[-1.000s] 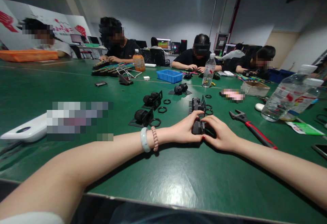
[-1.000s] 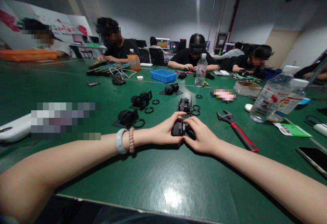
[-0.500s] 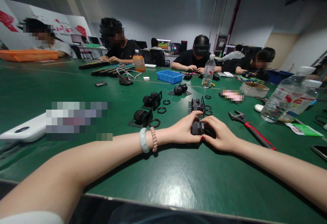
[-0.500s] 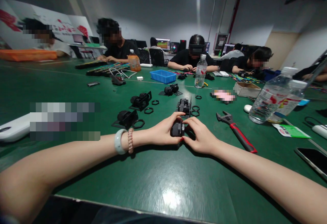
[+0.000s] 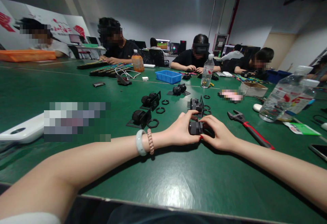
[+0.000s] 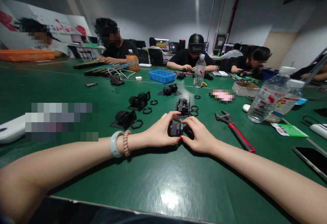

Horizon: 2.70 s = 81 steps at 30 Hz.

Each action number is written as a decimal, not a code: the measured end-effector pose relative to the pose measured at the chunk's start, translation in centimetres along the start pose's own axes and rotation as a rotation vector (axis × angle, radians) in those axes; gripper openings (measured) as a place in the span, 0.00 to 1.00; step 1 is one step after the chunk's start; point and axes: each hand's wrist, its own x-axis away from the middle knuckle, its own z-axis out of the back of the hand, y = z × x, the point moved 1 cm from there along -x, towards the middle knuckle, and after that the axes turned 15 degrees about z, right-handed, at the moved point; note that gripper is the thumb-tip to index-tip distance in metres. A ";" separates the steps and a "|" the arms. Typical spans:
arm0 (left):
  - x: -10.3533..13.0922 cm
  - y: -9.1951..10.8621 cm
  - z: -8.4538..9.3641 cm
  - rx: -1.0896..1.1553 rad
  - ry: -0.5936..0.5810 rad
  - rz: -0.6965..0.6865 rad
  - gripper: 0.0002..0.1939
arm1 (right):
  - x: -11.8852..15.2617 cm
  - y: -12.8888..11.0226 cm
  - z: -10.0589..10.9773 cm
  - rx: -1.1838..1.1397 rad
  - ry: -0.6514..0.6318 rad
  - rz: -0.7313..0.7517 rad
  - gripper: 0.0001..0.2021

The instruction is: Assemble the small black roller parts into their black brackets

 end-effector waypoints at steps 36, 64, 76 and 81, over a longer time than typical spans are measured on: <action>0.0 0.1 0.2 0.169 -0.074 0.024 0.36 | 0.0 0.0 -0.1 -0.003 0.000 0.020 0.19; -0.3 -0.3 0.1 0.216 -0.098 0.030 0.39 | 0.0 0.1 0.0 -0.006 0.003 0.014 0.16; -0.3 -0.2 0.2 0.190 -0.105 0.017 0.38 | -0.1 -0.4 -0.1 -0.122 0.058 0.047 0.27; -0.3 -0.3 0.1 0.175 -0.093 -0.011 0.38 | 0.0 -0.3 -0.4 -0.100 0.072 0.055 0.28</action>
